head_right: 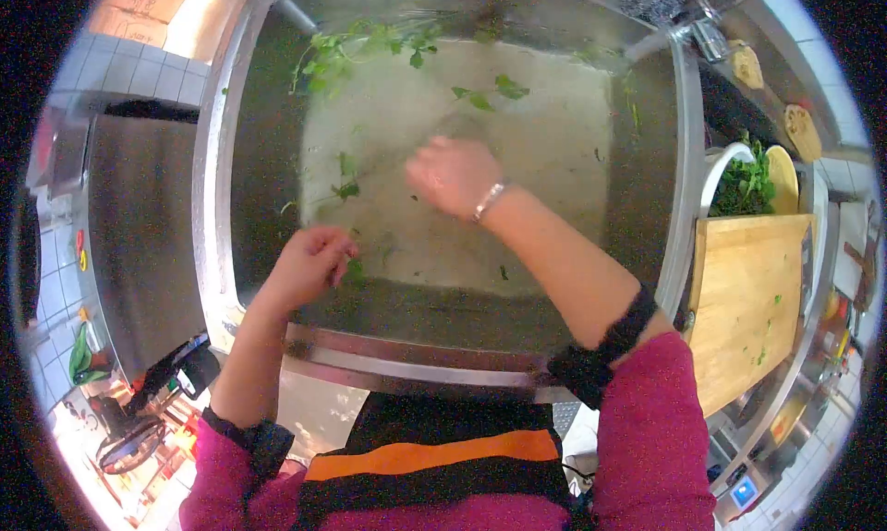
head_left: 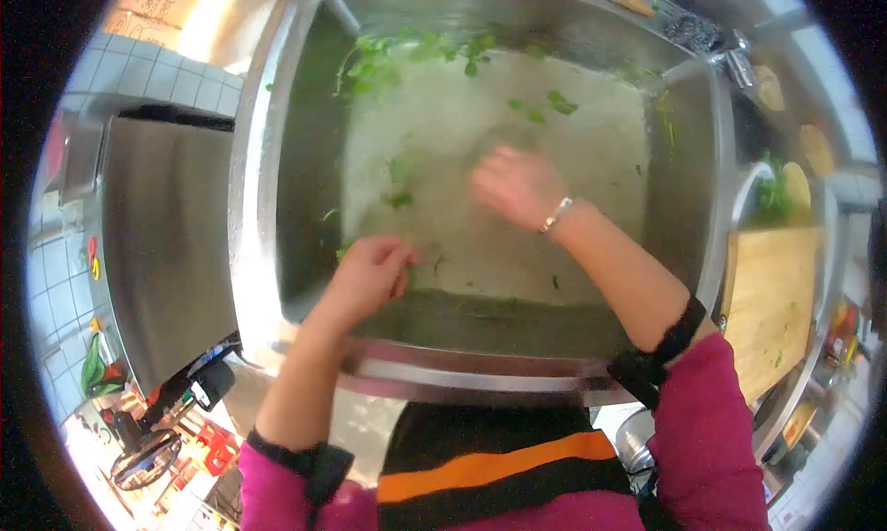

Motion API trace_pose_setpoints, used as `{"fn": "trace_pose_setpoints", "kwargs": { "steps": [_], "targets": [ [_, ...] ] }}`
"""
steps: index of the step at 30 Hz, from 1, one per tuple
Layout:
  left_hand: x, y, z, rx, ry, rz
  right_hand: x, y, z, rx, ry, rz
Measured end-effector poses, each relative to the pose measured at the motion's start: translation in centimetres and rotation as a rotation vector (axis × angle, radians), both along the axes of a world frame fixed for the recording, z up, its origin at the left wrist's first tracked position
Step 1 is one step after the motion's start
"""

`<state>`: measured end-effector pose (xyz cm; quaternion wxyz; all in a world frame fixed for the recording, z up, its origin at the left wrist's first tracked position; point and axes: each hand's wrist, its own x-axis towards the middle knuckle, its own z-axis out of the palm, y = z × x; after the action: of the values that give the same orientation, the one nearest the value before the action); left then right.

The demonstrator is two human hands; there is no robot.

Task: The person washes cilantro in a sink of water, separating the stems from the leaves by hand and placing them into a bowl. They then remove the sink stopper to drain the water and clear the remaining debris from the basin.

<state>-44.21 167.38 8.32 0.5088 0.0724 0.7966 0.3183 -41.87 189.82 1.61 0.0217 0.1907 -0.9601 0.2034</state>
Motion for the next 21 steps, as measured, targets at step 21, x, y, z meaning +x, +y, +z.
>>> {"fn": "trace_pose_setpoints", "kwargs": {
  "steps": [21],
  "targets": [
    [5.7,2.3,-0.7,0.407,-0.268,0.981,6.0,-7.2,5.5,-0.138,-0.218,-0.179]
  ]
}}
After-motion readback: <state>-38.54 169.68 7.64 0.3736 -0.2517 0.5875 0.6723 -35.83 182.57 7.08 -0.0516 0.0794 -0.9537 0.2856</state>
